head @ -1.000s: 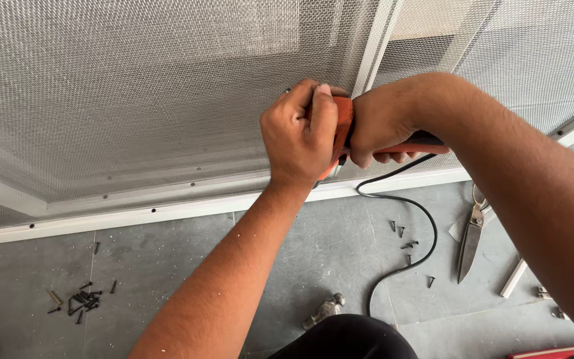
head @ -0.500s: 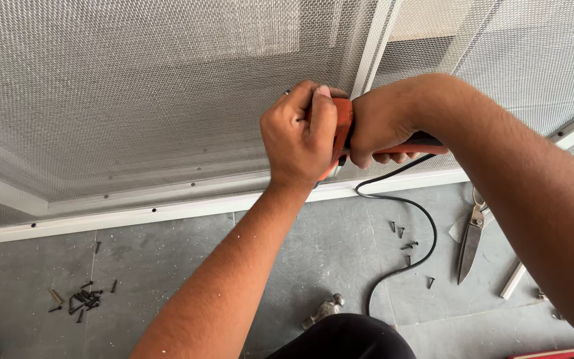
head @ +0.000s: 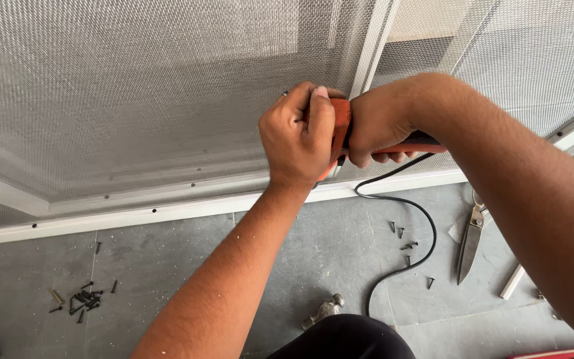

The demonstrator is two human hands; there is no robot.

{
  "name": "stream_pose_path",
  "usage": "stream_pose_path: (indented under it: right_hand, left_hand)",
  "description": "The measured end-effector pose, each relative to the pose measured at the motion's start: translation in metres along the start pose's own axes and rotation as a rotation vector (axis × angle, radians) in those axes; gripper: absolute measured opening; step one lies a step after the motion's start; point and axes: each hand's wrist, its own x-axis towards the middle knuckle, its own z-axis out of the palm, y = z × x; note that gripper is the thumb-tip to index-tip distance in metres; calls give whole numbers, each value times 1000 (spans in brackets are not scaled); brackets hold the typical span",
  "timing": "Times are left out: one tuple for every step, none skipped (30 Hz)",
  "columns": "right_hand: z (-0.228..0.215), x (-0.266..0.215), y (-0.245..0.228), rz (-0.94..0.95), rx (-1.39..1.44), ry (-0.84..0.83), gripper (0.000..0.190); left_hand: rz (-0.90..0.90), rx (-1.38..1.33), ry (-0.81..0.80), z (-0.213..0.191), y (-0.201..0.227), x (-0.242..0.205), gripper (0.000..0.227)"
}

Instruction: The person uses a corded power drill to drive screws into the bottom frame of a white window screen. They repeatedly pick up screws from the floor and secure them along the frame, occasionally adjusting the screen's position.

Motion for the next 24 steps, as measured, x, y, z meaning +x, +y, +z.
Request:
stream_pose_path:
  right_hand:
    - [0,0,0,-3,5,-1,19]
    - [1,-1,0,-6,10,-2,19]
    - [0,-1,0,-14,2,-1,19]
    - [0,0,0,-23,-5,-1,20]
    - [1,0,0,-30,-14,-6,20]
    - [1,1,0,-23,-21,-8,20]
    - [1,2,1,-15,-29,-8,19]
    - [1,3,1,-7,-36,-7,19]
    - [1,3,1,-13,-43,-7,20]
    - [2,3,1,-19,-50,-7,20]
    - [2,3,2,-24,-57,-5,20]
    - [1,3,2,-25,-58,-4,20]
    - [1,3,2,-25,-59,-3,20]
    - [1,3,2,-25,-59,-2,20]
    - [1,3,3,-21,-57,0,20]
    - [1,3,3,-16,-54,1,19]
    - [2,2,3,-11,-52,3,19]
    - [2,2,3,-14,-53,3,19]
    - [2,2,3,-16,-55,3,19]
    - [2,2,3,-19,-56,4,18]
    - [1,1,2,-17,-53,5,18]
    - [1,1,2,-15,-50,5,19]
    - [1,2,1,-14,-47,3,19]
    - [2,2,1,-14,-51,3,19]
  left_hand:
    - [-1,-6,-1,0,0,0,27]
    - [-2,-13,-3,1,0,0,27]
    - [1,-20,-4,1,0,1,27]
    - [8,-17,3,1,0,1,27]
    - [9,-15,10,1,-1,0,26]
    - [11,-12,17,1,-1,-2,26]
    - [9,-21,19,2,-1,-2,26]
    - [6,-30,20,2,-1,-3,25]
    - [4,-37,22,1,-1,-3,25]
    - [-5,-38,17,1,-1,-3,25]
    - [-12,-40,12,1,-1,-3,25]
    - [-20,-42,7,1,0,-2,25]
    - [-17,-40,10,1,0,-2,25]
    - [-15,-38,14,1,0,-2,25]
    - [-14,-36,17,1,0,-3,25]
    - [-11,-35,13,1,0,-3,25]
    - [-7,-33,9,1,0,-3,26]
    - [-4,-32,5,1,0,-3,26]
    - [-6,-33,5,1,0,-2,26]
    - [-9,-34,4,1,0,-2,26]
    - [-11,-34,4,1,0,-1,26]
    - [-4,-38,4,1,0,-1,26]
    - [0,-40,4,0,0,-2,26]
    - [5,-43,4,0,0,-2,26]
